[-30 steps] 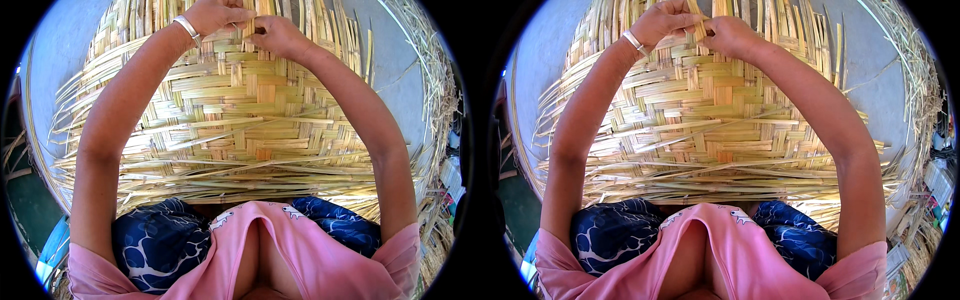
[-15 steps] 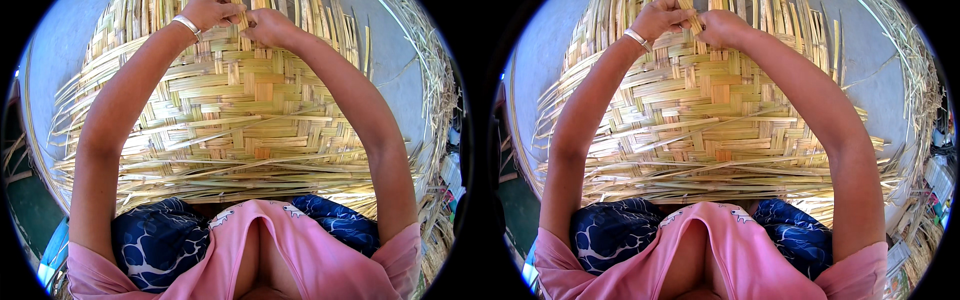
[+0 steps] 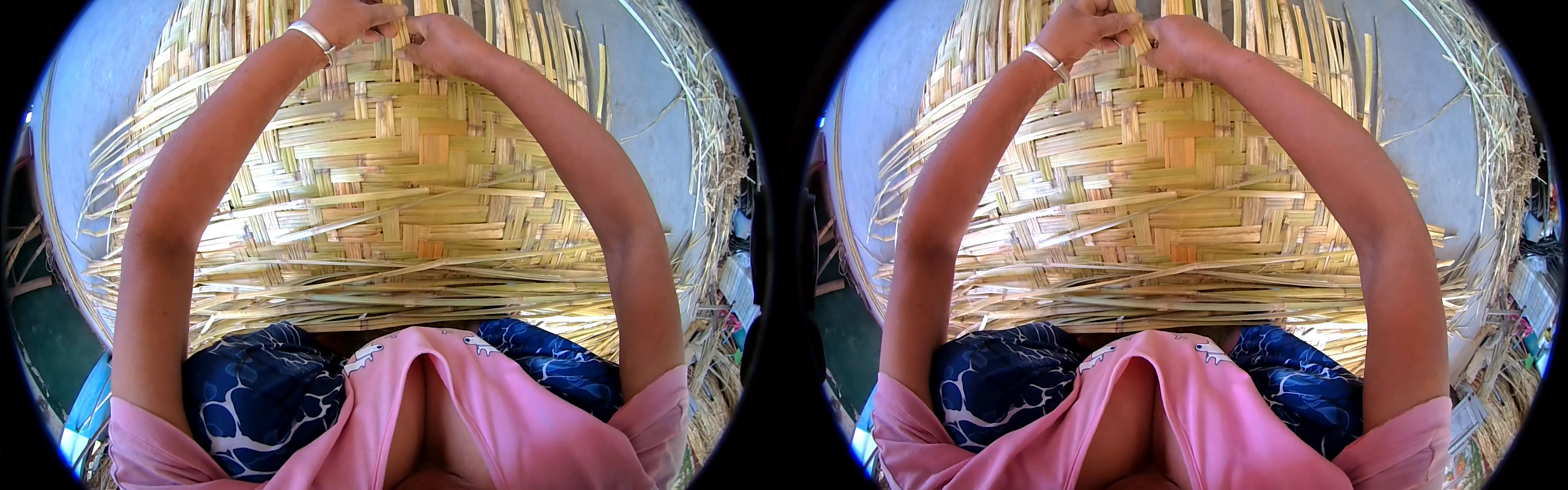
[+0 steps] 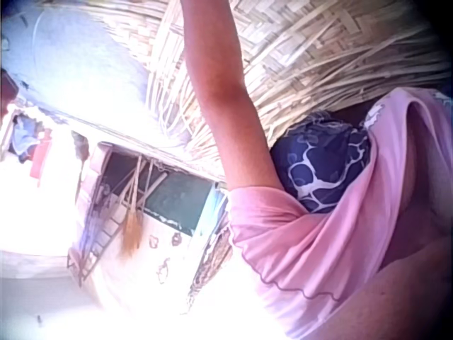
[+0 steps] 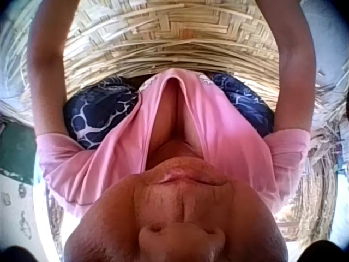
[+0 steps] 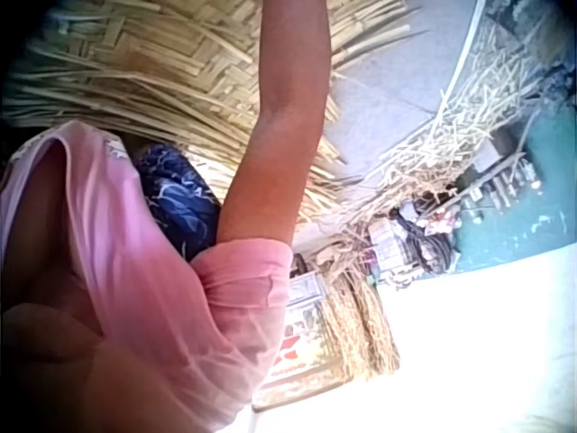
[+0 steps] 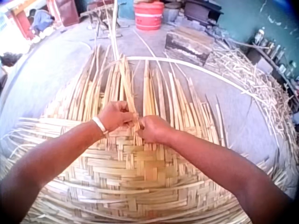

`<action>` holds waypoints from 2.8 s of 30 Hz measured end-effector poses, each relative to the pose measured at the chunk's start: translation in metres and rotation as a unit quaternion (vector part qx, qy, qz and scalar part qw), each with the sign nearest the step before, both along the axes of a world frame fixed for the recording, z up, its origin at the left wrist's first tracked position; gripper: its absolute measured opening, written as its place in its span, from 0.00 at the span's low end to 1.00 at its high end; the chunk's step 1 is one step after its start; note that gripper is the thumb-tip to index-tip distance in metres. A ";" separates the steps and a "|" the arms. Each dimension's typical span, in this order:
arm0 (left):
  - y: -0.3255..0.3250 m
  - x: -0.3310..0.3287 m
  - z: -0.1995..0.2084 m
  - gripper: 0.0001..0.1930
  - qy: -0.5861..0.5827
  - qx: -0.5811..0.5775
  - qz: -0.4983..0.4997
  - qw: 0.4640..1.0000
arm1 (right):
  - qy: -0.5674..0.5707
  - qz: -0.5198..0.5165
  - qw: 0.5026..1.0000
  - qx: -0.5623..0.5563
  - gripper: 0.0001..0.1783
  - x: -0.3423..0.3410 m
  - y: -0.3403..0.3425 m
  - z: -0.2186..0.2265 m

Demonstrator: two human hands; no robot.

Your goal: The person sits on the floor and weaves a large circular basket using dried palm leaves. They interlace the leaves by hand, periodically adjusting the weave and adding new strands to expand the basket's size.

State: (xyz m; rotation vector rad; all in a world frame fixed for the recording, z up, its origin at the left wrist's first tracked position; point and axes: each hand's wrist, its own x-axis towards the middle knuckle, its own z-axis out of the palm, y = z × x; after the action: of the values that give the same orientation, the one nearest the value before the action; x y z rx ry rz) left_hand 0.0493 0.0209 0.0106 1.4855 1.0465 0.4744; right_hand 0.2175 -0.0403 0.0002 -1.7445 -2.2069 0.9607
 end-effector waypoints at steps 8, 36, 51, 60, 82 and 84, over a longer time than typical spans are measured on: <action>-0.012 -0.015 -0.011 0.07 -0.044 -0.085 0.009 0.995 | 0.100 -0.017 0.987 -0.124 0.10 -0.005 0.005 0.010; -0.005 -0.005 -0.031 0.11 0.025 -0.135 0.013 0.990 | 0.039 -0.055 0.998 -0.006 0.10 -0.002 -0.018 -0.014; 0.001 0.007 -0.004 0.07 0.000 -0.054 -0.146 0.988 | 0.198 -0.121 0.951 -0.204 0.12 0.004 -0.012 0.003; -0.013 0.014 0.003 0.07 -0.018 0.022 -0.161 0.987 | 0.096 -0.122 0.984 -0.086 0.20 0.007 -0.021 -0.024; -0.011 0.001 -0.009 0.06 -0.013 -0.087 -0.079 0.993 | 0.187 -0.045 0.961 -0.198 0.13 0.003 -0.014 0.004; -0.012 0.003 -0.006 0.06 -0.010 -0.082 -0.073 0.994 | 0.190 -0.052 0.959 -0.203 0.14 0.003 -0.014 0.004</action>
State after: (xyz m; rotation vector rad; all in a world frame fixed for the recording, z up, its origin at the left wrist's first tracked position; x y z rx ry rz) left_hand 0.0523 0.0084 0.0042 1.3957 0.9302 0.2925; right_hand 0.2209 -0.0541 0.0041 -1.6232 -1.7469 1.6543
